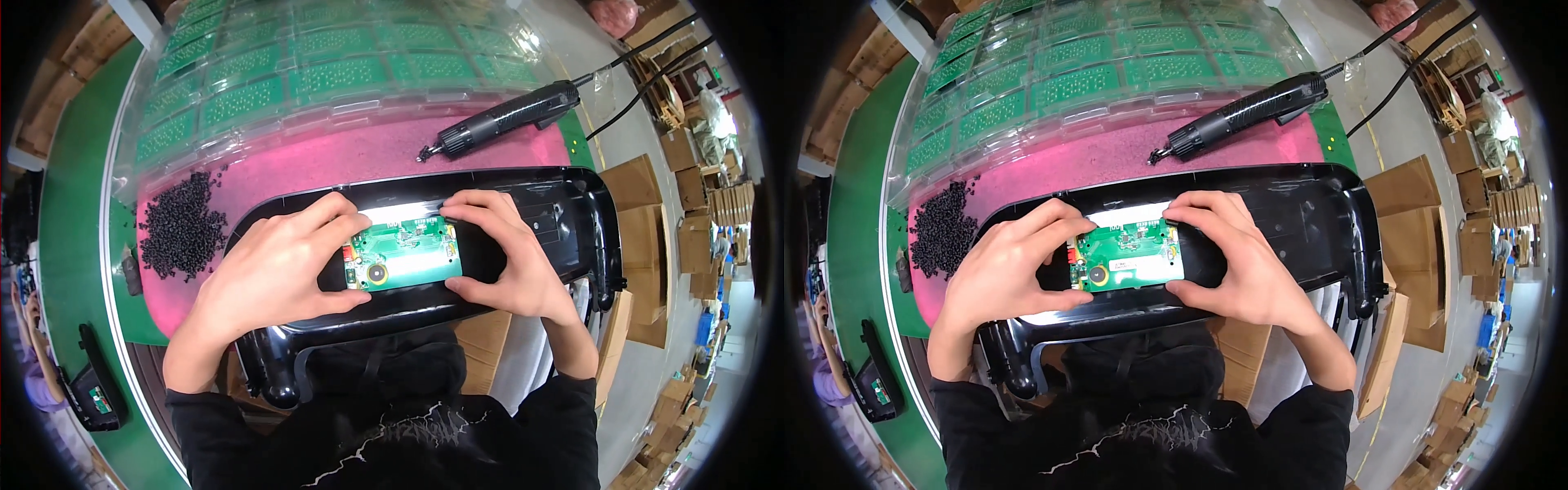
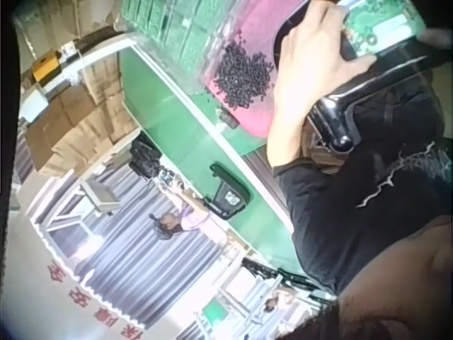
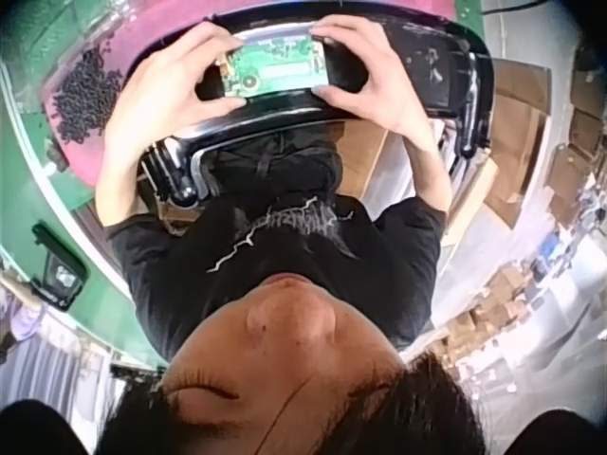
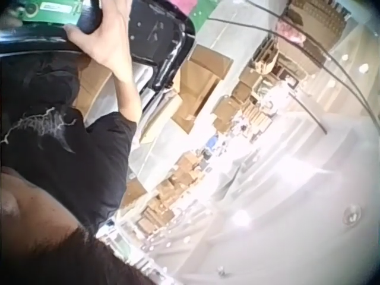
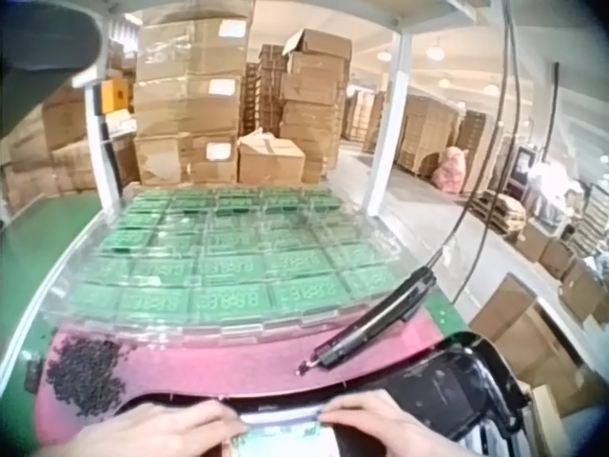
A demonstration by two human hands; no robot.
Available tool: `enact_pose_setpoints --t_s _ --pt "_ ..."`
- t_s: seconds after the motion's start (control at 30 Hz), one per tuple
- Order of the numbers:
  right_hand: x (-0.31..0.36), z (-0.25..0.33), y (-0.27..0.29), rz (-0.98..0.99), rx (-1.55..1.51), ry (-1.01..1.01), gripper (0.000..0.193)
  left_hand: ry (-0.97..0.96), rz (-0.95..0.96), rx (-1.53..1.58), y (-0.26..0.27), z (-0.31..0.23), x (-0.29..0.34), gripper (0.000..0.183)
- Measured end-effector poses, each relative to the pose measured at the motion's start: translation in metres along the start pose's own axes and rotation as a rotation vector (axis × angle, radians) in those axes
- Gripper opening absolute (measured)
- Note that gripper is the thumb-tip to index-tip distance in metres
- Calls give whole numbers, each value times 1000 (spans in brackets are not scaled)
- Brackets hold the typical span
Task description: Installing a printed circuit board into a plastic housing and securing it with screws using an electric screwdriver, including opening boxes of components with a utility knife.
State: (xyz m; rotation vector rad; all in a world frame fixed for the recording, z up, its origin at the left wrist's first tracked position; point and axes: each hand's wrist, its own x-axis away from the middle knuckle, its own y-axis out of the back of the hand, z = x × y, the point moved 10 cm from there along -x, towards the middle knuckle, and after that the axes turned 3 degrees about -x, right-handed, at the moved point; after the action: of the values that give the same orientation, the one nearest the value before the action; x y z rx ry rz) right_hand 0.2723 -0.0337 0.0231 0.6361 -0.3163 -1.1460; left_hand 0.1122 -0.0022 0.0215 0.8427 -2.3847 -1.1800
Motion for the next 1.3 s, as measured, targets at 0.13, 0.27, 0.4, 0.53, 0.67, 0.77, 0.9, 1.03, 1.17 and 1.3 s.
enact_pose_setpoints --t_s 0.13,0.27,0.4,0.53,0.67,0.77,0.9,1.03,1.17,1.3 --pt "-2 -3 -4 4 56 -5 66 -4 -23 -103 0 -4 1 63" --pt "-2 -4 -5 -12 76 -4 67 23 -25 -140 -1 -2 1 65" --pt "-4 -4 -7 -7 95 -18 68 22 -14 -146 -1 0 1 64" --pt "-6 -5 -10 8 110 -29 67 14 -24 -149 -1 2 1 64" --pt "-7 -5 -11 4 115 -36 69 7 -34 -162 0 1 3 65" --pt "-10 -2 -12 22 116 -46 70 9 -14 -172 2 3 4 65" --pt "-7 -1 -11 35 152 -28 69 8 -22 -176 -1 1 3 68" --pt "-8 9 35 -85 -40 -155 65 -6 -52 -155 5 -1 4 72" --pt "-9 -10 137 -512 609 -211 47 -9 -77 -135 0 -7 5 73" --pt "-34 -93 164 -303 142 -490 42 -7 -103 -144 4 -13 2 67"
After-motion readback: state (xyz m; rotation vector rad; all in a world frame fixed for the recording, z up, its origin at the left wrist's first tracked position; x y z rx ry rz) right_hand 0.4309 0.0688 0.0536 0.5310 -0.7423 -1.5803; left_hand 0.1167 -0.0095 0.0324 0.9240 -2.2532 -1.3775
